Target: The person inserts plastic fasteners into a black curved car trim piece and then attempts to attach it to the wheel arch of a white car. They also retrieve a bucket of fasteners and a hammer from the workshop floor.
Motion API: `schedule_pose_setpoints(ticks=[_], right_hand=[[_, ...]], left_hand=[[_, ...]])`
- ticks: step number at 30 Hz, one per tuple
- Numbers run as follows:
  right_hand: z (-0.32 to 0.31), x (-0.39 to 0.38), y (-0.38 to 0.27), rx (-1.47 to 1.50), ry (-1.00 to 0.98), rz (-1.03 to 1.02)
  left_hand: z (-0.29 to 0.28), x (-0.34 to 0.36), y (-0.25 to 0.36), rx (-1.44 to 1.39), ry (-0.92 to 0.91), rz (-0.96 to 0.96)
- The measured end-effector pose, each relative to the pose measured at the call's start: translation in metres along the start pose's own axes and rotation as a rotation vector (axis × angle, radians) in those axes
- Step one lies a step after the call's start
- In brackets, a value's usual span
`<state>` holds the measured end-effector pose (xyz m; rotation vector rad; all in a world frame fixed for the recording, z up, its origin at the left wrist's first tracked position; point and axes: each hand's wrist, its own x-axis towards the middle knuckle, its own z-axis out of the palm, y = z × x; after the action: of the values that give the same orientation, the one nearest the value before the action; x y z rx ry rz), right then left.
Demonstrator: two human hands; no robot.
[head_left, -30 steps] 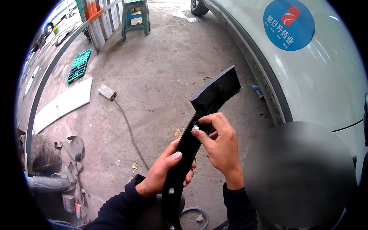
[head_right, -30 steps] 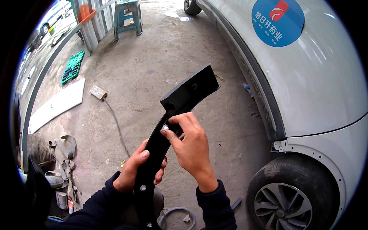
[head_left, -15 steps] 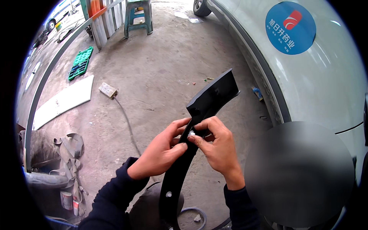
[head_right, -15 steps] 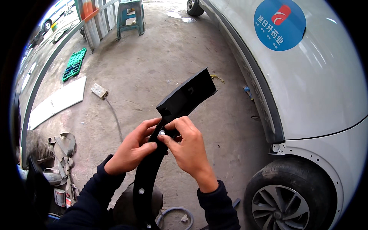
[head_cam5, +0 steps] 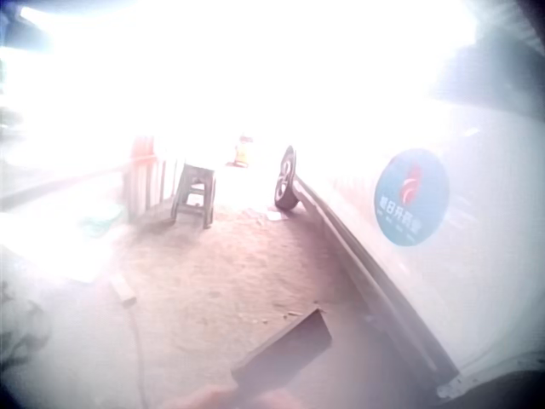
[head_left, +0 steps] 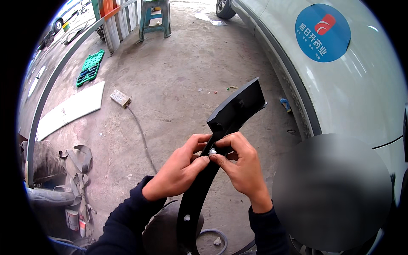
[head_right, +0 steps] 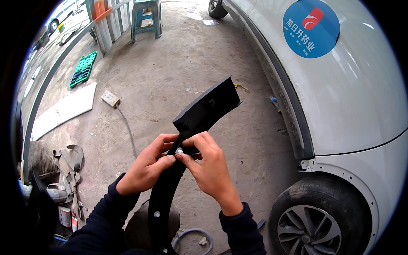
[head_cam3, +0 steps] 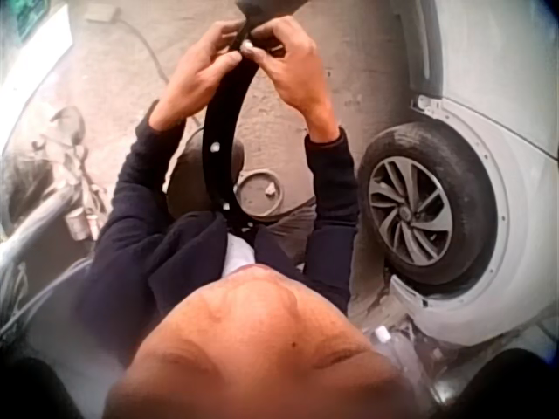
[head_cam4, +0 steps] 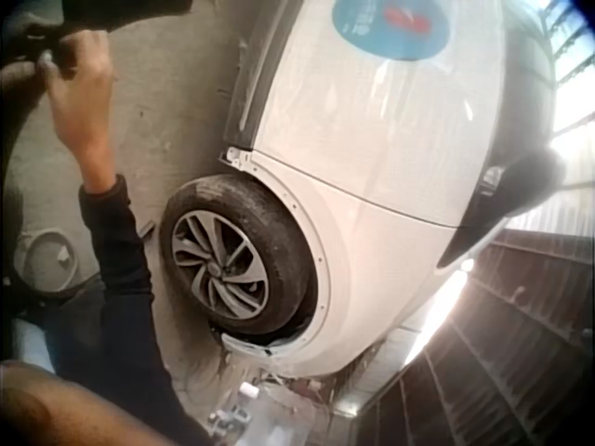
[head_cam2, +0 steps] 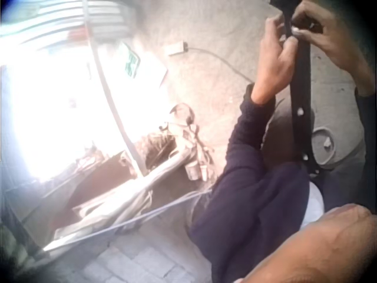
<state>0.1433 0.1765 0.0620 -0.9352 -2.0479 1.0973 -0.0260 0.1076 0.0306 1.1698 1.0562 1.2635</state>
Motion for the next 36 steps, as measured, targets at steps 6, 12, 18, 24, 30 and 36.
schedule_pose_setpoints(ticks=[6,12,18,24,30,36], right_hand=[[0.002,-0.006,-0.003,0.044,-0.006,-0.003],[0.018,-0.016,-0.006,-0.157,0.140,-0.118],[0.022,-0.019,-0.002,-0.106,0.187,-0.144],[0.029,-0.020,0.002,-0.071,0.216,-0.144],[0.036,-0.018,0.003,0.005,0.230,-0.111],[0.039,-0.015,0.007,0.009,0.233,-0.105]], left_hand=[[0.000,-0.002,-0.003,-0.014,-0.008,0.013],[0.005,-0.007,0.009,0.098,0.007,-0.045],[-0.003,0.003,0.012,0.326,-0.083,0.027],[-0.002,0.001,0.024,0.402,-0.089,-0.135],[-0.001,-0.003,0.016,0.410,-0.029,-0.029],[-0.003,-0.005,0.014,0.468,-0.015,-0.036]])
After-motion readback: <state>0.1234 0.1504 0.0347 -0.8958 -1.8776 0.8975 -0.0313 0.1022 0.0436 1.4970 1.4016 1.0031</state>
